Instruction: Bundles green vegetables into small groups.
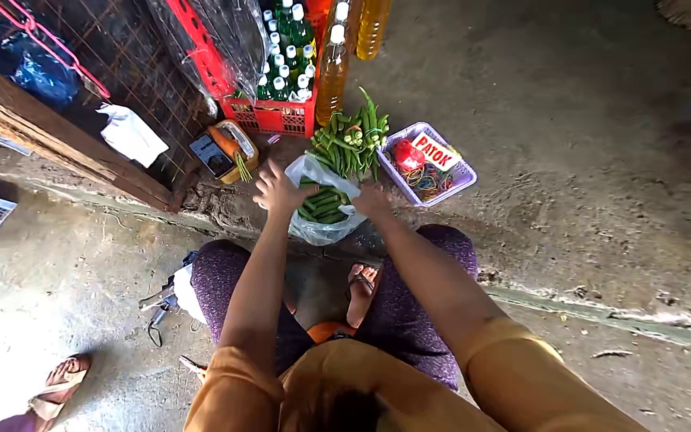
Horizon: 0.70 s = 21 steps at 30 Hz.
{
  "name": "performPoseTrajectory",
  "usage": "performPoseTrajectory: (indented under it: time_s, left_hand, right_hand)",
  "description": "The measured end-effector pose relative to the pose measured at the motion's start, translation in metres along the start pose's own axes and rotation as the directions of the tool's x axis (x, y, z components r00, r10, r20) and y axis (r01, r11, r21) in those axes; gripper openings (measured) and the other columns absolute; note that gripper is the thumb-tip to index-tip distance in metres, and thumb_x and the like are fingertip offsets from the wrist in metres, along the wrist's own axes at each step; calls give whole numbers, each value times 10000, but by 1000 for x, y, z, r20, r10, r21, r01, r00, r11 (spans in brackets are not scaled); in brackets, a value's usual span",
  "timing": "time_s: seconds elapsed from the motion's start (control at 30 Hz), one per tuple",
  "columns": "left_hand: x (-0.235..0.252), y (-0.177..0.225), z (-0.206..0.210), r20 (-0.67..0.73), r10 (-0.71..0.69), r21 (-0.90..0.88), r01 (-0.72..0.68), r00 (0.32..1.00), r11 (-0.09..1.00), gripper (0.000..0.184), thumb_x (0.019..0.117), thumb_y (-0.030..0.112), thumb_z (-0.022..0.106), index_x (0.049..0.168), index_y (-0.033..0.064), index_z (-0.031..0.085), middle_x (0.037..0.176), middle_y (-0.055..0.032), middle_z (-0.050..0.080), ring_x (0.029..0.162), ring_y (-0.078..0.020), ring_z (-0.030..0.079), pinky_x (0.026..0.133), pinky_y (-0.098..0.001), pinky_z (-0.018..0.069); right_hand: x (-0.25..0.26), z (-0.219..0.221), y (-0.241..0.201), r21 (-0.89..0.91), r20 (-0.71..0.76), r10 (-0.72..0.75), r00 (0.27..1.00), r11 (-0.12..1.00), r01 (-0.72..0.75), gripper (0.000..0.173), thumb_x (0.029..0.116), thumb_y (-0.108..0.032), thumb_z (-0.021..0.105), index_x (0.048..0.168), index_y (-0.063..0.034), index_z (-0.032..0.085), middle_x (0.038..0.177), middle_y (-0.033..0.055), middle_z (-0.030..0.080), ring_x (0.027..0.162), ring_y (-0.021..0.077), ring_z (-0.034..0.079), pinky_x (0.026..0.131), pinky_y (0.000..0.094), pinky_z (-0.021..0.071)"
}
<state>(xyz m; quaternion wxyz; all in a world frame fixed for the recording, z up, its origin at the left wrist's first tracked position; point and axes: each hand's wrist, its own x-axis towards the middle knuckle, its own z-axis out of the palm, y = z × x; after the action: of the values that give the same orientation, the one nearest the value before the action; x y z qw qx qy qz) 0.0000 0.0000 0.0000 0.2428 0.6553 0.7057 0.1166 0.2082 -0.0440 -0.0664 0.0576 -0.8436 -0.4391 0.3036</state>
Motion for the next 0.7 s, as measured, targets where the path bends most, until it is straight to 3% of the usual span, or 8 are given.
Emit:
performPoseTrajectory:
  time_s: [0.07,0.13,0.23,0.37,0.43,0.57,0.63,0.7]
  left_hand:
    - [16,-24,36,140,-79,34,75,987,997,858,821,377,828,1551,145,439,1582,-319,329,1444,-577,280,1003,-839,287]
    - [20,-45,43,210,-147,-138,178,966,974,465,950,230,681,1376,57,606,1414,-291,543,1346,-503,466,981,-760,394]
    - [23,-72,45,304,-226,-596,370,926,713,355,951,116,659,1264,-41,596,1122,-228,670,971,-330,660,834,-519,554]
    - [23,-96,48,389,-268,-680,471,881,561,363,970,183,671,1274,-5,603,1074,-187,677,896,-277,647,775,-468,550]
    - [23,-98,49,417,-229,-737,475,880,481,246,1016,234,605,1162,37,626,907,-106,672,744,-198,640,653,-384,555]
    - [21,-88,46,488,-80,-861,494,869,124,102,983,44,467,997,87,558,808,-39,609,662,-133,602,604,-301,545]
    - [18,-84,44,492,-75,-870,494,868,13,120,1017,88,428,990,101,545,802,-34,601,674,-135,599,624,-314,548]
    - [21,-89,40,527,-65,-849,522,847,-79,206,1076,248,398,1098,104,544,883,-56,609,761,-167,613,694,-367,556]
  right_hand:
    - [6,-2,3,220,-7,8,1000,975,-7,445,1019,-207,582,1392,33,552,1423,303,537,1347,458,507,1069,652,422]
    - [6,-6,-7,651,-66,-21,998,757,58,313,1011,-98,599,1296,33,589,1249,244,630,1150,344,627,980,532,514]
    - [-19,-13,-53,932,-50,-161,986,347,104,282,996,-20,570,1273,30,568,1075,163,687,902,223,685,816,411,589]
    - [-28,-22,-84,986,10,-239,971,162,29,294,1019,-36,546,1312,-7,540,1076,108,660,886,169,664,788,345,587]
    - [-8,-24,-52,983,10,-139,990,180,16,287,1021,-54,525,1302,0,538,1106,107,635,928,167,641,824,358,574]
    - [6,-18,9,966,86,34,996,242,-92,239,1063,-220,481,1222,-58,555,967,71,593,803,162,592,725,371,541]
    - [5,-14,18,851,123,-90,988,521,-58,371,1011,-338,594,1284,-87,570,1032,76,624,865,174,611,771,379,542]
    - [9,-10,26,553,147,-173,974,831,64,536,925,-323,768,1320,2,607,1216,234,654,1087,354,640,952,557,523]
